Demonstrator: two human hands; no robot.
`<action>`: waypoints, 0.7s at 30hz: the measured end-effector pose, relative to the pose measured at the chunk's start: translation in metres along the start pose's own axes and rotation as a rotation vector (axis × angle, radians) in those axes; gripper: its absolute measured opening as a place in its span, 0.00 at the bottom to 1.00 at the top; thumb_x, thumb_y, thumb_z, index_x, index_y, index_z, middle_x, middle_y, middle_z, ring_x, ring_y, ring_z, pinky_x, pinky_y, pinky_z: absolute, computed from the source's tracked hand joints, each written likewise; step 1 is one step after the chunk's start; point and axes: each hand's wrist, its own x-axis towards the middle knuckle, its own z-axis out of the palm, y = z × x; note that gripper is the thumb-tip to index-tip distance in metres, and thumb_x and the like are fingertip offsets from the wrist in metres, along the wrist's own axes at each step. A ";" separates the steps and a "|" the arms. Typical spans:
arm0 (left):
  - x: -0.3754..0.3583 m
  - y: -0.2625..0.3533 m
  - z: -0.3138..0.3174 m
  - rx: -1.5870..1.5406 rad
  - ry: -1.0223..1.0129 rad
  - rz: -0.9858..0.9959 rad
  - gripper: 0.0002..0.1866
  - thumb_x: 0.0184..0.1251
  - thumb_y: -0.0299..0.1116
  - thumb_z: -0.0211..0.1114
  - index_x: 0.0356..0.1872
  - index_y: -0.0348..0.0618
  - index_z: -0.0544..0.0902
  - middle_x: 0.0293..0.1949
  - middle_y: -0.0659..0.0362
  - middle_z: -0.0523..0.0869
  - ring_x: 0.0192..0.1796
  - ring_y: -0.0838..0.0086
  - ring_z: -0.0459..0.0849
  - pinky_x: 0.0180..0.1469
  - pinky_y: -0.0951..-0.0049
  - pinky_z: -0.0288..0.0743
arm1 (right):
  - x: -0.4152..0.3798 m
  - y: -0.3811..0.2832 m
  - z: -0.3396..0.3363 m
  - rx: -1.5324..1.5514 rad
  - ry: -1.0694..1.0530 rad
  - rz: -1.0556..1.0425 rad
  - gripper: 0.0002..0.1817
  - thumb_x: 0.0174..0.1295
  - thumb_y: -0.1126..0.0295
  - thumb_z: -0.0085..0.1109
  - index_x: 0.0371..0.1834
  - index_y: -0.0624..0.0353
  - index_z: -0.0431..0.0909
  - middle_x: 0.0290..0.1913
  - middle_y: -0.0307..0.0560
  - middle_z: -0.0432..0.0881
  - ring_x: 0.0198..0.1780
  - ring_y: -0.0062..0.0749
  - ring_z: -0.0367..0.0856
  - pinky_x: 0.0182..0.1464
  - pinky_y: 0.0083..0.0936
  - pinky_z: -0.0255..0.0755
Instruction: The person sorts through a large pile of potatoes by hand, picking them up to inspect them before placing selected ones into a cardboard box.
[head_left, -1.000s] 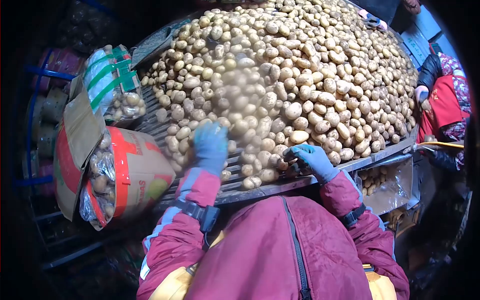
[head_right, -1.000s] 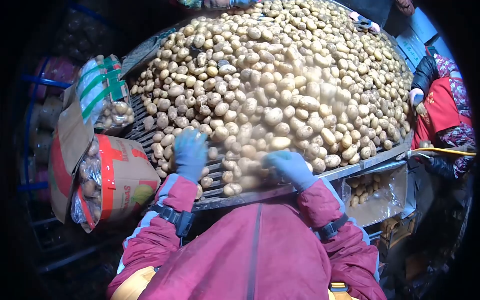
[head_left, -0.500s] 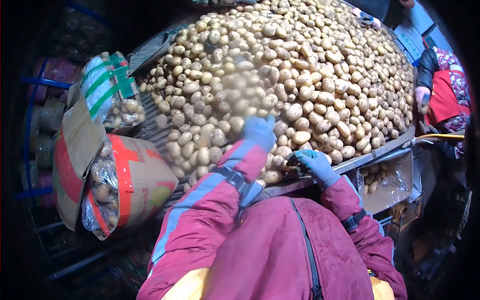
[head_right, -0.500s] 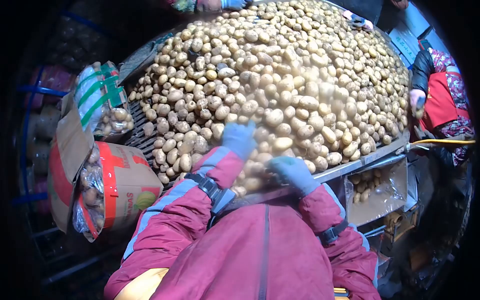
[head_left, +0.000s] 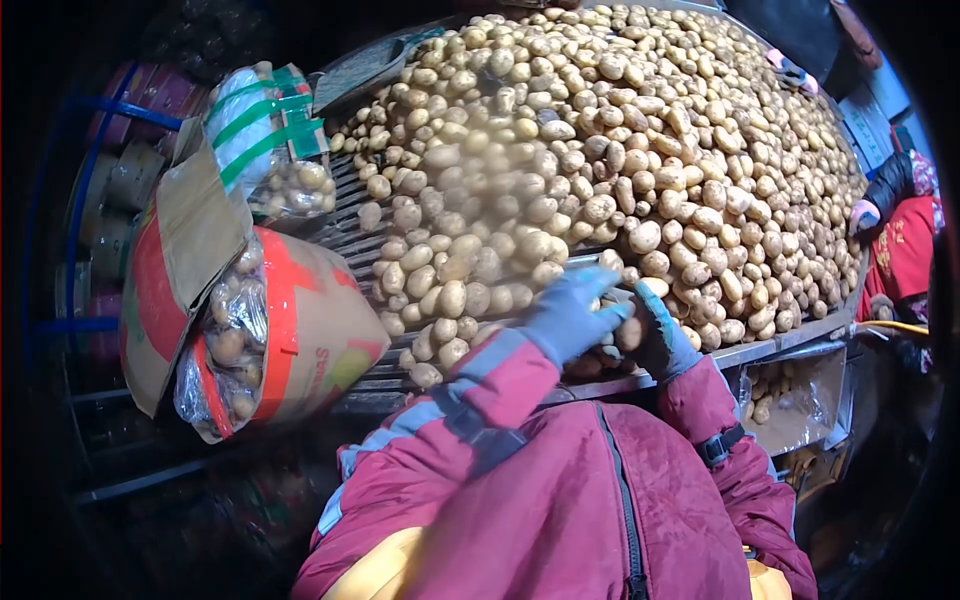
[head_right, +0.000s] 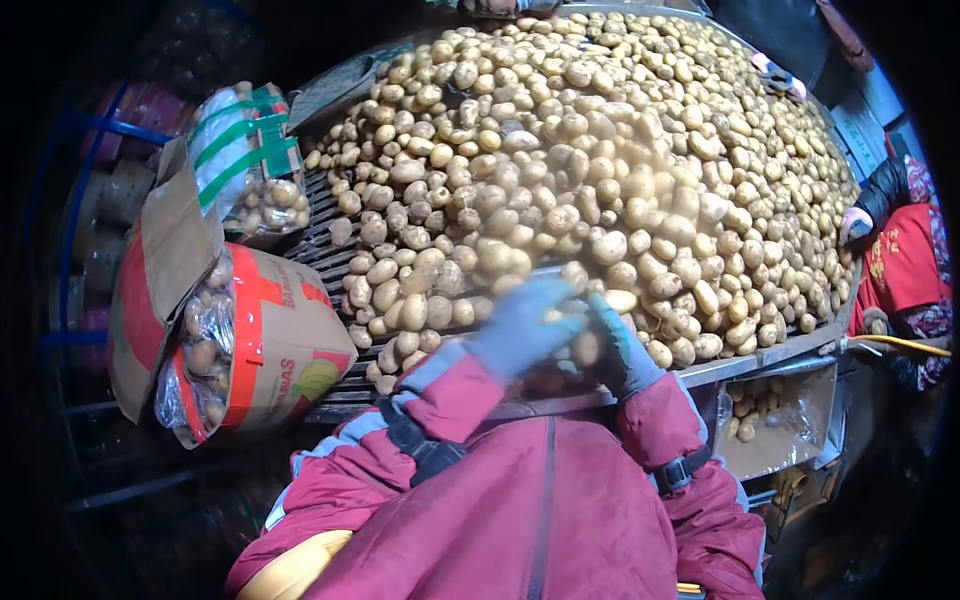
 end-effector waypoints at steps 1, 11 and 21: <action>-0.004 -0.010 -0.021 0.061 0.077 -0.112 0.27 0.64 0.46 0.70 0.62 0.45 0.82 0.58 0.47 0.84 0.60 0.54 0.83 0.63 0.59 0.76 | 0.001 -0.002 -0.002 -0.010 -0.073 0.050 0.28 0.75 0.42 0.52 0.62 0.54 0.75 0.46 0.44 0.83 0.40 0.34 0.82 0.42 0.33 0.80; -0.095 -0.073 -0.086 0.397 0.146 -0.447 0.29 0.63 0.40 0.71 0.66 0.48 0.77 0.54 0.47 0.82 0.56 0.49 0.81 0.58 0.53 0.75 | -0.003 -0.005 0.028 -0.211 -0.026 0.067 0.27 0.70 0.50 0.59 0.64 0.56 0.76 0.46 0.47 0.84 0.39 0.36 0.84 0.35 0.31 0.79; -0.040 -0.089 -0.088 0.385 0.031 -0.539 0.21 0.65 0.45 0.69 0.56 0.47 0.82 0.47 0.48 0.86 0.49 0.50 0.85 0.52 0.52 0.78 | 0.005 -0.002 -0.007 -0.164 -0.006 0.078 0.23 0.72 0.53 0.60 0.52 0.66 0.82 0.39 0.45 0.84 0.36 0.33 0.84 0.33 0.28 0.78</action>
